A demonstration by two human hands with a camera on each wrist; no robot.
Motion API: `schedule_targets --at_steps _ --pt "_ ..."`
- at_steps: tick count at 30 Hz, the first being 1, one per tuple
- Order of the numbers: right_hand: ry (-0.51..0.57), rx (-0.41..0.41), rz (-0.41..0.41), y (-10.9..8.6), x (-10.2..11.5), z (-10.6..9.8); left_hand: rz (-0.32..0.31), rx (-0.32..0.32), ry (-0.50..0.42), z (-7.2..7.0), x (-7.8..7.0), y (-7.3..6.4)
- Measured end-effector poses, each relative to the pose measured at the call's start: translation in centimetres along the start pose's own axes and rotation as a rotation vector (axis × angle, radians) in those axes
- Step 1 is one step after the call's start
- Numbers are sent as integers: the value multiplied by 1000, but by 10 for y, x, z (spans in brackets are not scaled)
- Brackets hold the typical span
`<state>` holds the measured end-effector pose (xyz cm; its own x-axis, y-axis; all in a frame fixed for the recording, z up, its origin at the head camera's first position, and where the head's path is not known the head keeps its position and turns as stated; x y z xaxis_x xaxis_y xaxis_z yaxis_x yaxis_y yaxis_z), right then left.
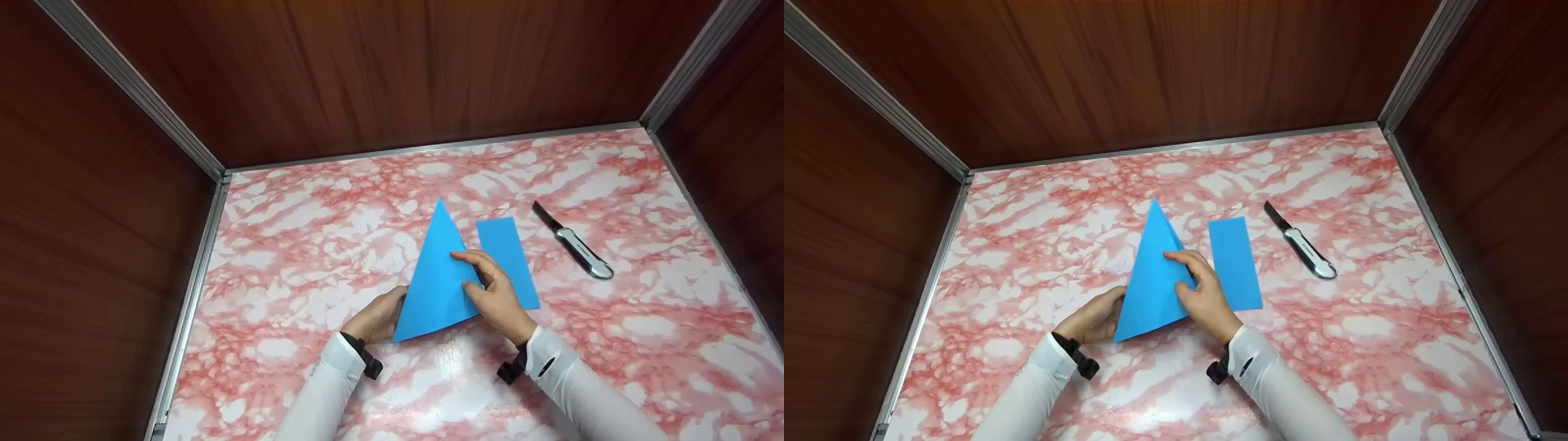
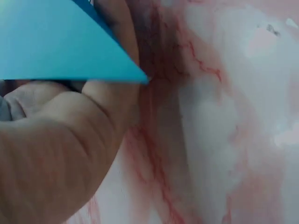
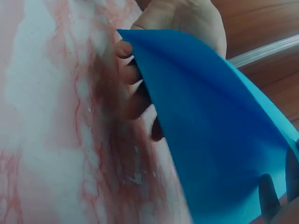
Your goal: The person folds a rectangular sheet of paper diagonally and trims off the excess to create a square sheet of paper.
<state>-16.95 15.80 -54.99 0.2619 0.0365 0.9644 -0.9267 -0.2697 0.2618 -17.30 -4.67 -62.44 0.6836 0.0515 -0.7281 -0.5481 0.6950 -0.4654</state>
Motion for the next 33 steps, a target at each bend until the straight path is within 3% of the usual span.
schedule_targets --at_steps 4,8,12,17,21,26,33 --pt "-19 -16 36 -2 -2 -6 50 -7 -85 0 -6 -3" --pt "-60 -43 90 -3 -7 -12 62 -60 -69 -5 -11 -7" --pt "-110 -63 137 -4 -14 -18 105 -155 -4 -16 -17 -10" --pt "-173 -61 161 -5 -24 -26 191 -327 24 -33 -27 -12" --pt "-224 -89 201 -6 -31 -32 265 -474 154 -45 -38 -15" --pt "-320 -119 286 -8 -41 -38 282 -632 377 -54 -49 -18" --pt "-543 -64 331 -5 -52 -38 282 -732 663 -59 -56 -13"
Point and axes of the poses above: each hand's wrist, its own y-axis towards the middle knuckle, its own z-axis out of the palm, x = y × z, the point moved 5 cm from there along y, towards the middle knuckle, and after that the axes turned 7 degrees about x, right-handed, at the moved point
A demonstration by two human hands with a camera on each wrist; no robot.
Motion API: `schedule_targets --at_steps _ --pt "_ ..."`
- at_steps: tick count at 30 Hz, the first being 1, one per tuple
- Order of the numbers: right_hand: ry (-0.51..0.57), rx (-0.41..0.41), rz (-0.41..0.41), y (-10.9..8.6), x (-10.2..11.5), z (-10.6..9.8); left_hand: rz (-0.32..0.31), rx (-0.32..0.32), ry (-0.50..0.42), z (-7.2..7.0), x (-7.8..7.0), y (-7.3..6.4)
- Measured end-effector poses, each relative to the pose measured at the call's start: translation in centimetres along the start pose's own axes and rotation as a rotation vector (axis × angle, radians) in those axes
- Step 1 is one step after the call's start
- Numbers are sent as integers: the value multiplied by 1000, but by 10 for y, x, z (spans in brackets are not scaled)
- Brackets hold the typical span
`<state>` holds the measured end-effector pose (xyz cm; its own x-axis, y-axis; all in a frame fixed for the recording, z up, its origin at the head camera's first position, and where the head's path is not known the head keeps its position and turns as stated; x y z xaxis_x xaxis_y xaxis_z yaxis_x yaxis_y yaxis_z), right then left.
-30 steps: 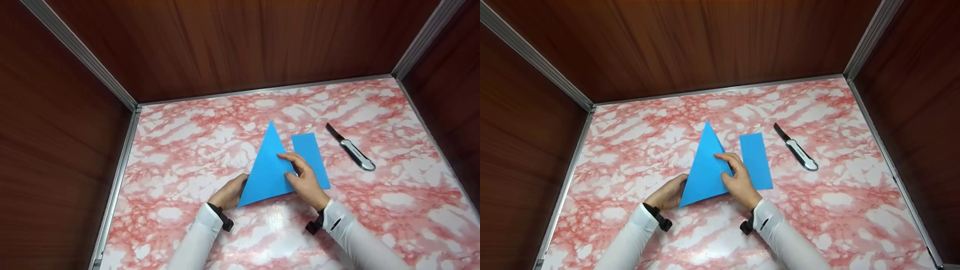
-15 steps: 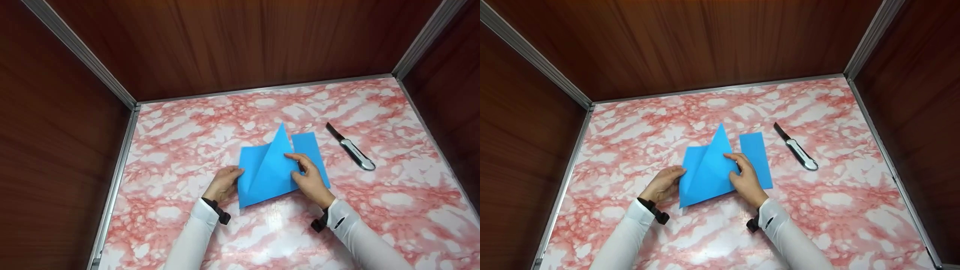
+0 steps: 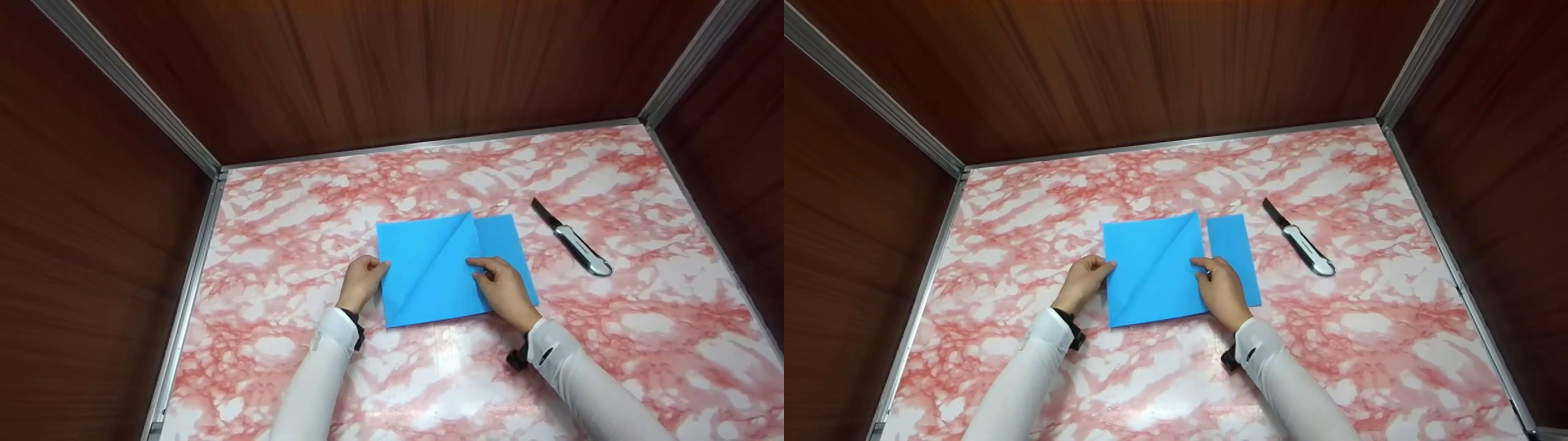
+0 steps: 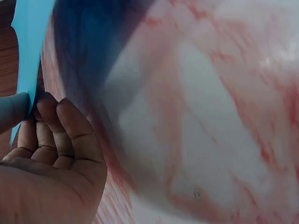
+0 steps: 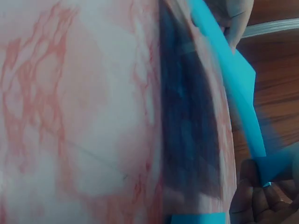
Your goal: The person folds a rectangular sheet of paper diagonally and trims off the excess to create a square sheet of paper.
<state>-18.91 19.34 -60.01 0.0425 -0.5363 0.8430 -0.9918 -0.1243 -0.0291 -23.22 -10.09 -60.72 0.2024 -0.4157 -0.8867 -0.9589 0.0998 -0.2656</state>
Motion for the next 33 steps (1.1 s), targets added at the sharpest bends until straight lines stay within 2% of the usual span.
schedule_targets --at_steps 5,9,15,20,26,33 --pt "-163 44 -18 6 -1 7 6 -20 209 3 3 4" --pt "-277 57 -45 10 -1 12 12 -40 317 5 4 6" --pt "-387 39 -100 15 1 15 17 -82 372 7 3 6" --pt "-450 37 -100 17 3 16 39 -105 405 9 1 7" --pt "-543 21 -104 19 4 18 83 -124 488 13 3 10" --pt "-684 -71 -206 18 10 19 137 -135 537 17 3 10"
Point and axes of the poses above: each hand's wrist, its own y-axis towards the middle knuckle, its own z-axis out of the palm, x = y × z, the point moved 5 cm from there along y, towards the middle knuckle, and after that the axes turned 7 degrees about x, right-handed, at the moved point
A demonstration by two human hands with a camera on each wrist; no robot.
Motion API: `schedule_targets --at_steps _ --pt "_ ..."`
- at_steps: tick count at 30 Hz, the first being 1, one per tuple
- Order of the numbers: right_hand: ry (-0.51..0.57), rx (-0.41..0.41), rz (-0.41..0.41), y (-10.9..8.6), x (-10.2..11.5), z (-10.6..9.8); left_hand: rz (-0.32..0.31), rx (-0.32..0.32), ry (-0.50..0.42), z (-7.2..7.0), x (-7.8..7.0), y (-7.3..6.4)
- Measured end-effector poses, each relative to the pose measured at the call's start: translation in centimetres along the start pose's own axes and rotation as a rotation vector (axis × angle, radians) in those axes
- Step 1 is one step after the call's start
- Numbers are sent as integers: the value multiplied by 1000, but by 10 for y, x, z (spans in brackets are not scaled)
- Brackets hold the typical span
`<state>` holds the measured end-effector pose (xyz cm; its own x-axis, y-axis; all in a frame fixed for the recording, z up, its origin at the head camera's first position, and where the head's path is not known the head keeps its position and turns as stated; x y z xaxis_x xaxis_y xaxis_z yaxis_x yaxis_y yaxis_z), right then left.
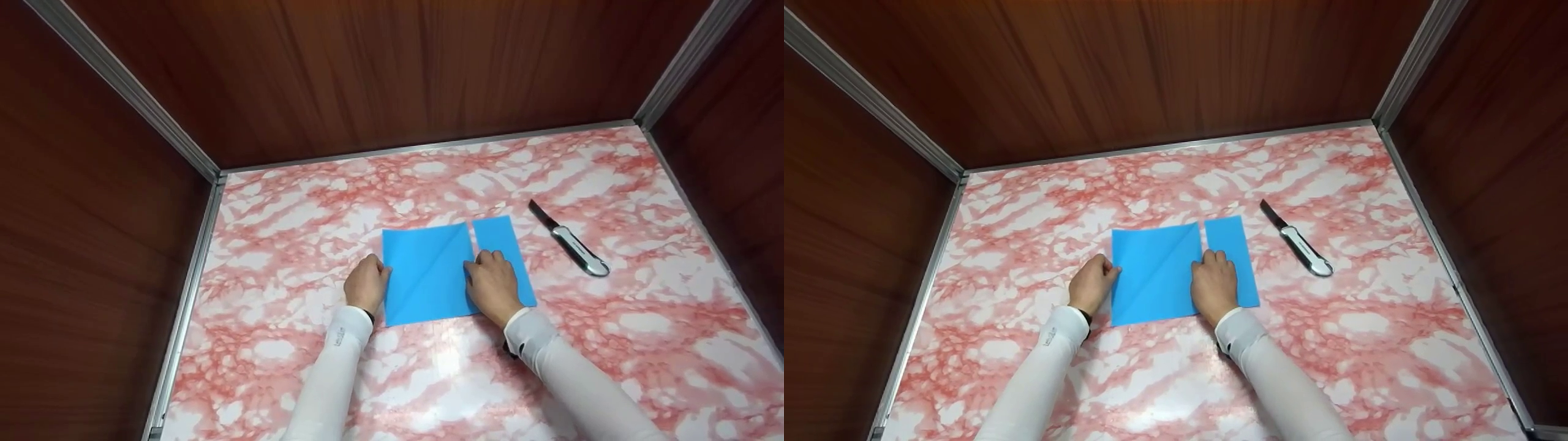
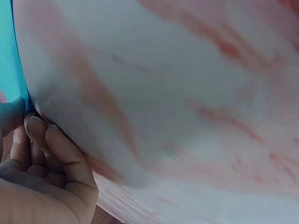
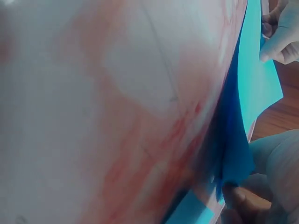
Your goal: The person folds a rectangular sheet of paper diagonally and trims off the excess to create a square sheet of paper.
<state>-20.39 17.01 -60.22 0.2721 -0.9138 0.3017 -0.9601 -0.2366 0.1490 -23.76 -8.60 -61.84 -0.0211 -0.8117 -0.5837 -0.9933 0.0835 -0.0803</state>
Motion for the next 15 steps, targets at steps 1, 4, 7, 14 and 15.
schedule_targets --at_steps 1,4,7,14,15 --pt "-22 -15 -13 0 1 0 1 -2 7 0 0 -1" --pt "-85 -19 -51 2 5 0 0 -13 33 1 -1 -1" --pt "-110 36 -69 5 9 1 -7 -31 49 2 -3 0" --pt "-24 192 -39 8 11 7 117 -48 132 5 -12 2" --pt "-19 203 -37 8 11 8 153 -41 151 6 -15 1"
Point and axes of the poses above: each hand's wrist, its own y-axis towards the middle knuckle, its own z-axis out of the palm, x = y × z, the point moved 5 cm from there along y, towards the middle knuckle, and after that the axes turned 7 degrees about x, right-handed, at the moved point
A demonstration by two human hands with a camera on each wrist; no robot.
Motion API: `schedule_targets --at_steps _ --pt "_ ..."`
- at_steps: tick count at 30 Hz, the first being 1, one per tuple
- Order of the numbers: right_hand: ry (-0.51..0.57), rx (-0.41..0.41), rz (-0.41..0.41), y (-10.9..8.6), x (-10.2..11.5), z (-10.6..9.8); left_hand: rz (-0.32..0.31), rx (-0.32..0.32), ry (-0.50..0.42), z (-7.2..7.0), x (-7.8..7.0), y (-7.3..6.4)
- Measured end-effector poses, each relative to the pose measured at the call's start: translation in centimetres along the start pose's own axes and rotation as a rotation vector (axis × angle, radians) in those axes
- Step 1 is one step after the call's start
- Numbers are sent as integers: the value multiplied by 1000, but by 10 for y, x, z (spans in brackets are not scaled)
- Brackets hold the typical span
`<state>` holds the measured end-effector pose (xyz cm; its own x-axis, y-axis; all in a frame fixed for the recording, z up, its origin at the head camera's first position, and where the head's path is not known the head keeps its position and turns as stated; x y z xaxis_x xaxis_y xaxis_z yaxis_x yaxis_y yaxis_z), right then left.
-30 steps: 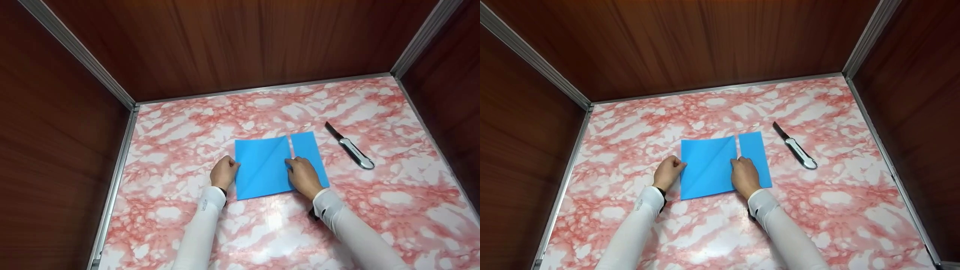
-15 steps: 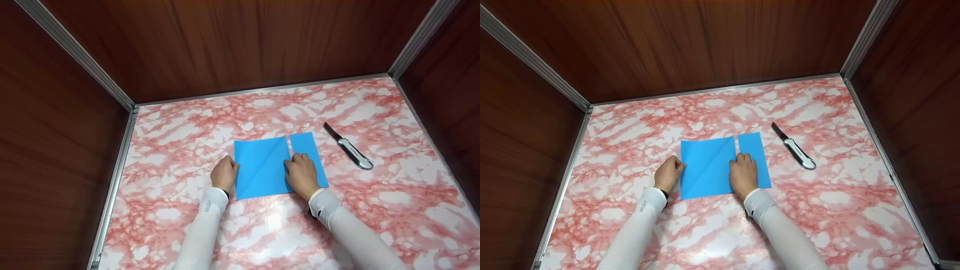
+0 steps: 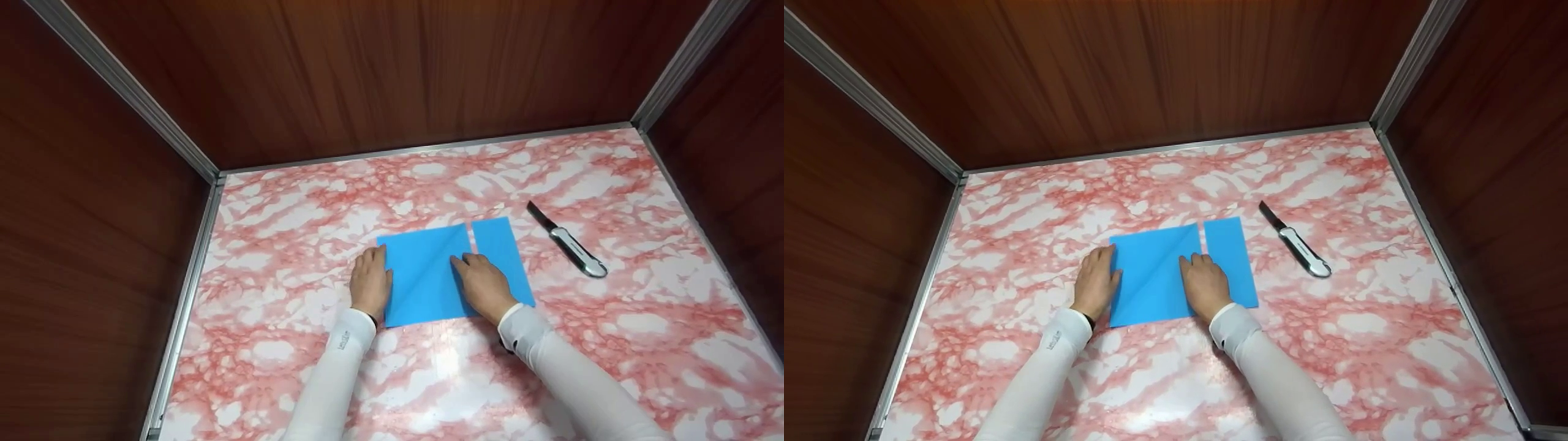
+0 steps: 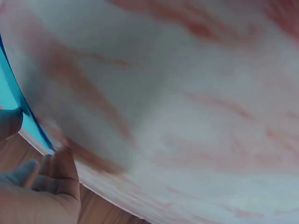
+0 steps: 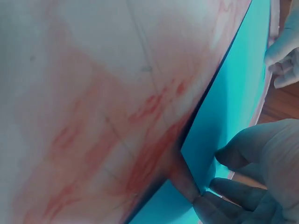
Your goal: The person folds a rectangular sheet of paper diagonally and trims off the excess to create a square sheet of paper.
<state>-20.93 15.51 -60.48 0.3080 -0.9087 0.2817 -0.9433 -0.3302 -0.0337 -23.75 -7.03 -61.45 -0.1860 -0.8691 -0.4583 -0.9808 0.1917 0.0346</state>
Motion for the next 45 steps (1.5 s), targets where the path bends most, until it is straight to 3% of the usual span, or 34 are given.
schedule_targets --at_steps 3,8,10,13,18,29,35,45 --pt "-19 14 -5 0 2 3 117 49 48 4 -9 -2" --pt "-114 3 -16 1 7 6 269 231 99 16 -26 -14" --pt "-143 -5 -13 1 8 7 313 290 132 19 -32 -19" --pt "-163 -19 -11 1 8 7 355 329 188 22 -37 -26" --pt "-170 -41 -28 1 9 9 367 330 247 25 -37 -31" --pt "-260 19 -57 1 15 14 341 355 382 28 -41 -32" --pt "-272 81 -3 8 15 13 358 336 391 27 -39 -32" --pt "-233 56 37 25 8 11 434 297 360 21 -27 -50"
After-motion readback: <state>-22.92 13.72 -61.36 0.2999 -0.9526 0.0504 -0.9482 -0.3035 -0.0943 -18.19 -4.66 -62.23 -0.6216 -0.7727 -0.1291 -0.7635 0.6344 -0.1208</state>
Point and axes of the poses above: each hand's wrist, its own y-axis towards the middle knuckle, its own z-axis out of the palm, x = y × z, the point moved 5 cm from there along y, towards the middle knuckle, and after that the axes turned 7 degrees about x, right-handed, at the moved point
